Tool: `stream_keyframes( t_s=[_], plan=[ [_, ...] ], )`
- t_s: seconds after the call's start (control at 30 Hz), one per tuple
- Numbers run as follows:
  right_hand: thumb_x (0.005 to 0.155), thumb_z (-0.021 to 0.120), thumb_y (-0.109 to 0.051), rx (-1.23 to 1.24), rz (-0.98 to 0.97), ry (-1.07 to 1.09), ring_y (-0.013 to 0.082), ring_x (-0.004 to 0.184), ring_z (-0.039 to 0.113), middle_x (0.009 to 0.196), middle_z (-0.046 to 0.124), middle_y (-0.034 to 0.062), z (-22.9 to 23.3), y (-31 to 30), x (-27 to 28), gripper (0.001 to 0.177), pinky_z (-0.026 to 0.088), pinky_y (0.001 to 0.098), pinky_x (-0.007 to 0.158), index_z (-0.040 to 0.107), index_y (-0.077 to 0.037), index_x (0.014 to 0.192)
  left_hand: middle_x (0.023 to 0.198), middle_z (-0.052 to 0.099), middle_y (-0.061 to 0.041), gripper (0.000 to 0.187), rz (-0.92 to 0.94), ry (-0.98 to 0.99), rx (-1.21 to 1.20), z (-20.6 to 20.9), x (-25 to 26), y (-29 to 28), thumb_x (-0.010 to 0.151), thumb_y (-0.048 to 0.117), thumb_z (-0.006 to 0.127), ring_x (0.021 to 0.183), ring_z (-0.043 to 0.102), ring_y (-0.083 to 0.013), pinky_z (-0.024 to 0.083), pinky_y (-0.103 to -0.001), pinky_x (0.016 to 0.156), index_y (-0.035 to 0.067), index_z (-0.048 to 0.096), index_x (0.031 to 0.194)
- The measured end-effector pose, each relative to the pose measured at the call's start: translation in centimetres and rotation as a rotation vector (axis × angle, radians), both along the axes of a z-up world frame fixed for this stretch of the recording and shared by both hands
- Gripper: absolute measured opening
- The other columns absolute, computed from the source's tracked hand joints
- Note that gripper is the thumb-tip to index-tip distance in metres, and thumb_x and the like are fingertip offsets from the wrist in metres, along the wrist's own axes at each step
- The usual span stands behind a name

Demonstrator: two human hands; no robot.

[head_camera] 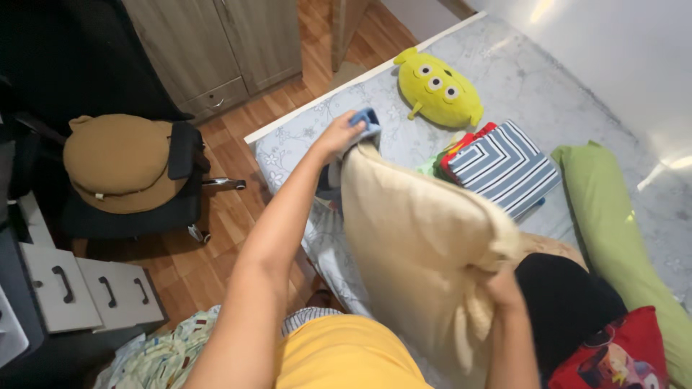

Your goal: The person inserts a pillow into a floral pillowcase on a bed, then places the finished pillow aside. They repeat the process with a second pillow and a plain white pillowcase, handling each pillow and case by hand.

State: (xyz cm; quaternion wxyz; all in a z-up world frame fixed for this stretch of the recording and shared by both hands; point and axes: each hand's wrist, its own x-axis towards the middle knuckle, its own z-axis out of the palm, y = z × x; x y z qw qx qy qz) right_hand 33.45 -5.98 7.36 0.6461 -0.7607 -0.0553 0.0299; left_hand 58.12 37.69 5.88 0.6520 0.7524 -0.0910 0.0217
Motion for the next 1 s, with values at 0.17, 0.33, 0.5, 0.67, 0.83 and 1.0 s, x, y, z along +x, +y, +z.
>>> stream_keyframes(
  t_s=[0.17, 0.33, 0.5, 0.67, 0.83, 1.0],
  plan=[
    [0.075, 0.068, 0.006, -0.173, -0.015, 0.018, 0.0202, 0.108, 0.067, 0.119, 0.072, 0.0083, 0.0, 3.6, 0.0, 0.052, 0.054, 0.0351, 0.093, 0.067, -0.002, 0.127, 0.113, 0.074, -0.017, 0.04, -0.2, -0.103, 0.515, 1.6, -2.3, -5.6, 0.088, 0.032, 0.073, 0.103, 0.071, -0.0344, 0.055, -0.041, 0.087, 0.015, 0.067, 0.124],
    [0.069, 0.067, -0.001, 0.003, 0.101, -0.265, 0.0176, 0.127, 0.056, 0.14, 0.058, 0.009, 4.8, 9.3, -0.2, 0.088, 0.044, 0.0306, 0.107, 0.039, -0.004, 0.152, 0.111, 0.075, -0.013, 0.035, 0.13, -0.077, 0.398, 6.2, -6.5, -11.6, 0.086, 0.033, 0.072, 0.101, 0.071, -0.0335, 0.055, -0.042, 0.086, 0.022, 0.074, 0.12],
    [0.085, 0.063, -0.005, -0.171, -0.026, -0.299, 0.0239, 0.131, 0.061, 0.143, 0.063, 0.0171, 7.4, 13.5, 0.3, 0.067, 0.047, 0.0362, 0.108, 0.05, -0.001, 0.151, 0.104, 0.076, -0.011, 0.032, 0.097, -0.124, 0.172, 10.7, -12.5, -14.1, 0.086, 0.032, 0.073, 0.095, 0.075, -0.0299, 0.059, -0.041, 0.082, 0.025, 0.075, 0.117],
    [0.097, 0.061, -0.021, -1.289, 0.093, -0.471, 0.031, 0.108, 0.07, 0.117, 0.073, 0.0098, 1.0, 13.9, 5.8, 0.03, 0.053, 0.0459, 0.087, 0.069, -0.012, 0.125, 0.098, 0.079, -0.006, 0.032, 0.089, -0.334, 0.401, 10.4, -17.3, -15.1, 0.078, 0.019, 0.07, 0.088, 0.075, -0.0284, 0.059, -0.043, 0.079, 0.029, 0.079, 0.107],
    [0.099, 0.061, -0.019, -1.228, 0.217, -0.506, 0.0303, 0.109, 0.069, 0.118, 0.072, 0.0112, -7.0, 13.5, 13.5, 0.03, 0.053, 0.0445, 0.088, 0.067, -0.009, 0.126, 0.105, 0.075, -0.001, 0.028, 0.112, -0.347, 0.539, 6.3, -22.9, -17.8, 0.077, 0.014, 0.071, 0.084, 0.073, -0.028, 0.058, -0.044, 0.072, 0.026, 0.077, 0.102],
    [0.101, 0.06, -0.018, -0.969, 0.364, -0.54, 0.0296, 0.109, 0.069, 0.12, 0.071, 0.0126, -11.7, 17.8, 18.7, 0.029, 0.053, 0.0432, 0.088, 0.065, -0.007, 0.127, 0.118, 0.057, -0.006, 0.045, 0.468, -0.086, 0.277, -1.0, -26.8, -17.6, 0.088, 0.007, 0.065, 0.093, 0.069, -0.024, 0.061, -0.036, 0.077, 0.032, 0.071, 0.125]
  ],
)
